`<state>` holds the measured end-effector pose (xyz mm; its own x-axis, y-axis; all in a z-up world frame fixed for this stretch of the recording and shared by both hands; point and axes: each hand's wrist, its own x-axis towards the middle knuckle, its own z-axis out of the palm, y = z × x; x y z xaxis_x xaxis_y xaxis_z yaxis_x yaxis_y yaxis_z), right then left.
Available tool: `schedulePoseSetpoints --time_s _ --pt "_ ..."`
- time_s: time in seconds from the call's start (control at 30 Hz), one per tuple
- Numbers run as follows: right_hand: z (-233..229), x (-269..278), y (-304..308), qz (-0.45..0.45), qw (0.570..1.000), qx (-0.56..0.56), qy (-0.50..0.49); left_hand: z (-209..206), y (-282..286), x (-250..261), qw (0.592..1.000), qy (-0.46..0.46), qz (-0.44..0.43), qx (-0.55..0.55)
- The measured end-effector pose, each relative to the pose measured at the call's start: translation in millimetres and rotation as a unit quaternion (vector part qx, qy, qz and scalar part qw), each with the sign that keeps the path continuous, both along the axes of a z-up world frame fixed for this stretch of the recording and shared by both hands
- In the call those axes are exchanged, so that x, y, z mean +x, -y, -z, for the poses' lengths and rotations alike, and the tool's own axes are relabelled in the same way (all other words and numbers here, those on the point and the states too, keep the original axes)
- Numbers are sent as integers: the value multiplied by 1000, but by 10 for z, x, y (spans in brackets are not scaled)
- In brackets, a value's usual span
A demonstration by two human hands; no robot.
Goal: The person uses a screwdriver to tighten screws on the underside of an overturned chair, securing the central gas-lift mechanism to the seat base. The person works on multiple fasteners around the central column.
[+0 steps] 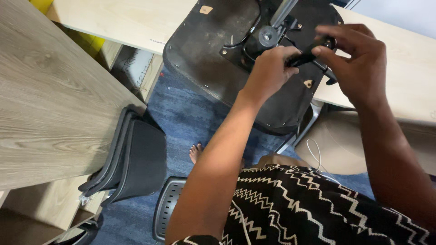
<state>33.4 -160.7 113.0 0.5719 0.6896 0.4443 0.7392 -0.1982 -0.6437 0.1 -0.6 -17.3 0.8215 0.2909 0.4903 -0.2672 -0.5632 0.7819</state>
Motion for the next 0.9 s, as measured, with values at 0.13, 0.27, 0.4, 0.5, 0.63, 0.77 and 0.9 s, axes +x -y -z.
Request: schedulePoseSetpoints --time_s 0.13,0.27,0.4,0.5,0.63,0.77,0.9 --pt "-50 -56 -27 4 993 26 -116 -8 1 -22 994 2 49 -93" --pt "-64 -35 -56 -25 994 10 -109 -22 -48 8 996 -27 43 -70" --pt "-30 -81 -131 115 990 -64 -46 -53 -105 51 996 -66 39 -48" --pt "-78 -56 -146 47 995 -11 -86 -44 -168 79 992 25 106 -71" --pt "-115 -30 -161 30 994 -5 -104 -33 -261 71 979 -31 156 -128" --pt "-92 -64 -215 120 989 -88 -22 -65 -326 119 987 -32 143 -63" --pt "-150 -99 -251 103 989 -73 -74 -89 -361 150 981 -44 177 -63"
